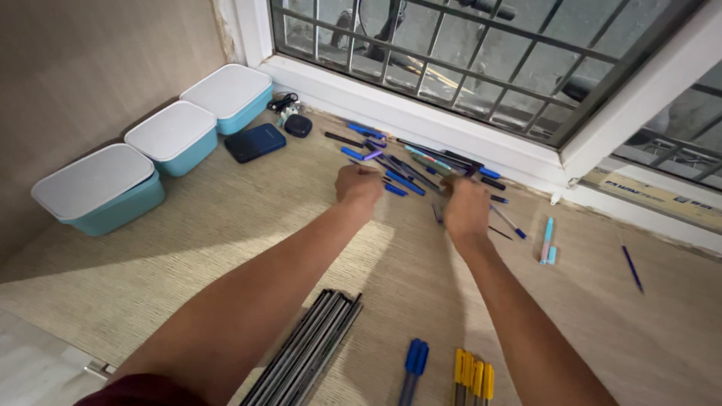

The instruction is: The person assembles pens by hand on a table, picking up barrels, caps, and ink cartridges, inserting the cartridges into the barrels, and capping them. They organize the assembled pens into color-coded groups on the table.

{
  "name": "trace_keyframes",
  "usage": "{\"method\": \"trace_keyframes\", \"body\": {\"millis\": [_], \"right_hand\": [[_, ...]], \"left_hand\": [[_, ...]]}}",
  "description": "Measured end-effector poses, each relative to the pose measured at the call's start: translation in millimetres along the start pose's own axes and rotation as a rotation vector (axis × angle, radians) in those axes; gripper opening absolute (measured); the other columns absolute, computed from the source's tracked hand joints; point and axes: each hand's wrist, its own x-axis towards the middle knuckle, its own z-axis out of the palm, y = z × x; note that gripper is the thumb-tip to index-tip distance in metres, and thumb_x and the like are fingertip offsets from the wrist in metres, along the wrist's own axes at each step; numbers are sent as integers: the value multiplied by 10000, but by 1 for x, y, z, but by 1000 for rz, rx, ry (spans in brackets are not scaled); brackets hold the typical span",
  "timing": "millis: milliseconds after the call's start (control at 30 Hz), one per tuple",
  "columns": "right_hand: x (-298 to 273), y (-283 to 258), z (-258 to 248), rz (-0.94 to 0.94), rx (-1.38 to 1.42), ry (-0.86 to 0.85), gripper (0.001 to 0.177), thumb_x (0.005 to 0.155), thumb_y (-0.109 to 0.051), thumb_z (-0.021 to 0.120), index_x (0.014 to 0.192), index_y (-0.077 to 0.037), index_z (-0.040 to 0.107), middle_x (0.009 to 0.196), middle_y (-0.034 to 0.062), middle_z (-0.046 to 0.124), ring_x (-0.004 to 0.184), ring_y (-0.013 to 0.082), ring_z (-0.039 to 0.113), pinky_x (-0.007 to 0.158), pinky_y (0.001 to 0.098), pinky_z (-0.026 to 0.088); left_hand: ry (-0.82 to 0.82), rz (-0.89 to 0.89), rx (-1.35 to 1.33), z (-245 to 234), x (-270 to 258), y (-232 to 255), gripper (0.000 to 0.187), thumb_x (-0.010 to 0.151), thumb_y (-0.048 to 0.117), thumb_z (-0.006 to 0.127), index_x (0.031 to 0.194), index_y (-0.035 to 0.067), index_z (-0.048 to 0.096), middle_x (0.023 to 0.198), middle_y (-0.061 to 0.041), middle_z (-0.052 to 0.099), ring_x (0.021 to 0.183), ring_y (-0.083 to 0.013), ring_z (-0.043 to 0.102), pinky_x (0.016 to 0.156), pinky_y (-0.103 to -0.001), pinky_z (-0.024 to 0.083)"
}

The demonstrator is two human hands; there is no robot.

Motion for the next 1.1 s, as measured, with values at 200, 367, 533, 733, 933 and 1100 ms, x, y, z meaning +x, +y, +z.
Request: {"method": "trace_keyframes", "body": {"millis": [200,367,533,733,933,1100], "right_hand": [[3,0,-13,77,22,-130,262,856,14,647,1080,-36,773,964,189,756,911,347,735,872,441,564],[8,9,-7,-15,5,-145,280,873,18,626,1106,-43,769,937,209,749,895,357,731,857,453,563],[10,15,-3,-7,1,-78,173,922,-62,675,1046,-59,795,978,231,737,887,384,715,839,464,547],[0,2,-17,216,347,-92,181,929,-79,711,1098,-56,770,955,154,763,805,229,715,734,364,547],[-23,-16,-29,190,743,-139,245,922,69,588,1106,30,744,890,79,742,747,143,643,698,292,542],[-40,-11,-54,230,736,-151,252,917,75,583,1103,36,748,877,89,737,734,137,635,674,291,527]], "left_hand": [[-70,-13,32,-7,-14,8,86,864,104,743,941,65,745,939,-103,776,831,-214,753,759,-326,583],[-69,4,22,-8,-22,11,132,866,96,754,988,48,740,1058,-130,779,961,-221,750,864,-338,585],[-113,-4,34,-10,-19,9,113,880,100,763,981,58,733,1049,-113,760,939,-201,730,859,-315,577],[-217,228,-44,15,-11,-8,101,844,101,764,926,44,777,929,-90,800,825,-143,734,790,-307,591],[-370,479,-137,43,-24,-7,141,905,141,756,958,11,759,887,-81,771,784,-128,680,724,-285,534],[-527,538,-374,54,-42,-8,119,949,62,658,1005,-35,696,898,-76,731,803,-142,676,734,-294,561]]}}
